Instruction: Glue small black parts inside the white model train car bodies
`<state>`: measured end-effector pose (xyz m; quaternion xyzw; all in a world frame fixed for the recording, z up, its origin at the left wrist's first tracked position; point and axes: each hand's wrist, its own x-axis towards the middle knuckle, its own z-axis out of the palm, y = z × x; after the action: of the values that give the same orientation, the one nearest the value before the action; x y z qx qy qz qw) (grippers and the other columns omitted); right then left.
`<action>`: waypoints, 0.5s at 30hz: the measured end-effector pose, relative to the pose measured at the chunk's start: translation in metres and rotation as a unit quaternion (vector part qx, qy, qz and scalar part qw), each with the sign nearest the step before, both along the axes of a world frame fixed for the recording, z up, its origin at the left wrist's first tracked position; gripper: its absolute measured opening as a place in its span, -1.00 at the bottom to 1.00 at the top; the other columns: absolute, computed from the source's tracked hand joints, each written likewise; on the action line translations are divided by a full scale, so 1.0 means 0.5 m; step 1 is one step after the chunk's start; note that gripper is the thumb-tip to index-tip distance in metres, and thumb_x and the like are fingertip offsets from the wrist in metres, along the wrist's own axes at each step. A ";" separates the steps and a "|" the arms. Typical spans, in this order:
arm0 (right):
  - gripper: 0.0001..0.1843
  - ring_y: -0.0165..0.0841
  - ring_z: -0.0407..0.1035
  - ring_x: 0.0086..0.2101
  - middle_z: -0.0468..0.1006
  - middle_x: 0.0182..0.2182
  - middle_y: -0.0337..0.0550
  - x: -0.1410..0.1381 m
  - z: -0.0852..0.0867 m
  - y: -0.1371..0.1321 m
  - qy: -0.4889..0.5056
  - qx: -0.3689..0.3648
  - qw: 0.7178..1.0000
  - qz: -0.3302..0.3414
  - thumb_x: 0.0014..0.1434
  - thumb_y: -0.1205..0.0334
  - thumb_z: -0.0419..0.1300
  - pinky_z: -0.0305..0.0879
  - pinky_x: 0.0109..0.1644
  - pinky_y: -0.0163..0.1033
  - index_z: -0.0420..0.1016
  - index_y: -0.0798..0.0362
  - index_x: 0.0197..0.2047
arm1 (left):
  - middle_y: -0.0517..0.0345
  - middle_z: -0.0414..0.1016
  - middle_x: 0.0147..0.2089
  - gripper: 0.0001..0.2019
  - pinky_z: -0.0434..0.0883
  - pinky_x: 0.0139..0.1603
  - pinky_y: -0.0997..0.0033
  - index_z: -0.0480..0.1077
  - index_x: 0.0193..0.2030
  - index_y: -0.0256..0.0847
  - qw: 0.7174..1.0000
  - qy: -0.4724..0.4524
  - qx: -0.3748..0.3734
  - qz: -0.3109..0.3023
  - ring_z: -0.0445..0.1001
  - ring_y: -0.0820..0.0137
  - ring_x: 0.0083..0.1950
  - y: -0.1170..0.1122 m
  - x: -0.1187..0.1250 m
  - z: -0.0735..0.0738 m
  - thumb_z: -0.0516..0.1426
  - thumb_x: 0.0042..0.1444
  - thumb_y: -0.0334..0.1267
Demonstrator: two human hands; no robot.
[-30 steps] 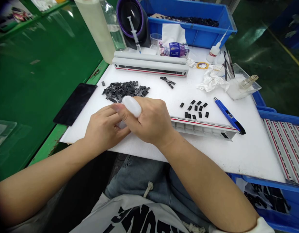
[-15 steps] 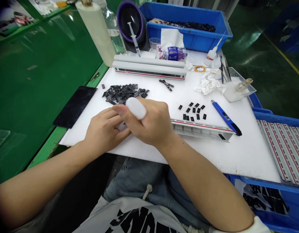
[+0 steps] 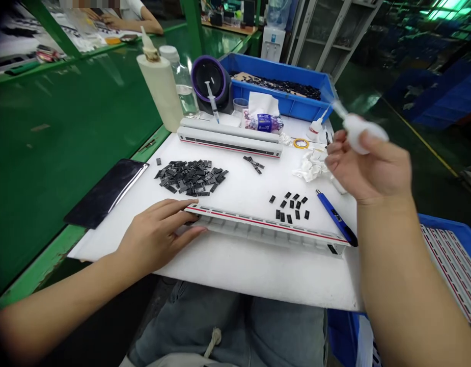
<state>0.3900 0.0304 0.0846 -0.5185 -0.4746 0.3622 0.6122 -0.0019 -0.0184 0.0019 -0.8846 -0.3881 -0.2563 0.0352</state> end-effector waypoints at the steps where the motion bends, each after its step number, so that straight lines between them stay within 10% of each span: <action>1: -0.63 -0.39 0.50 -0.24 0.57 -0.10 -0.02 -0.001 -0.015 0.005 0.031 -0.045 0.998 0.016 0.21 0.30 0.07 0.35 -0.23 -0.19 0.57 -0.05 0.02 | -0.07 0.59 0.00 -0.75 0.55 -0.11 0.12 0.51 -0.27 -0.25 1.000 -0.001 -0.001 -0.003 0.55 0.17 -0.11 0.001 -0.001 0.000 0.19 0.23 -0.09; 6: -0.61 -0.27 0.48 -0.23 0.60 -0.24 -0.06 0.003 -0.074 0.008 -0.151 -0.115 0.982 0.010 -0.15 0.26 0.46 0.37 -0.05 -0.05 0.59 0.05 -0.18 | -0.07 0.56 0.04 -0.78 0.54 -0.08 0.10 0.48 -0.24 -0.24 1.000 0.008 0.000 -0.024 0.54 0.16 -0.08 0.006 -0.006 -0.001 0.20 0.22 -0.10; 15: -0.68 -0.27 0.48 -0.28 0.57 -0.25 -0.17 -0.010 -0.111 0.027 -0.364 -0.123 0.921 0.060 -0.06 0.32 0.35 0.43 -0.12 -0.10 0.48 0.02 -0.17 | 0.03 0.55 0.07 -0.84 0.52 -0.03 0.03 0.43 -0.20 -0.14 0.999 0.019 0.000 -0.034 0.55 0.13 -0.04 0.015 -0.015 -0.009 0.17 0.24 -0.11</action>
<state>0.3852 0.0437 0.0293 -0.6566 -0.6463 0.2401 0.3058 -0.0093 -0.0109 -0.0024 -0.9020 -0.3568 -0.2409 0.0335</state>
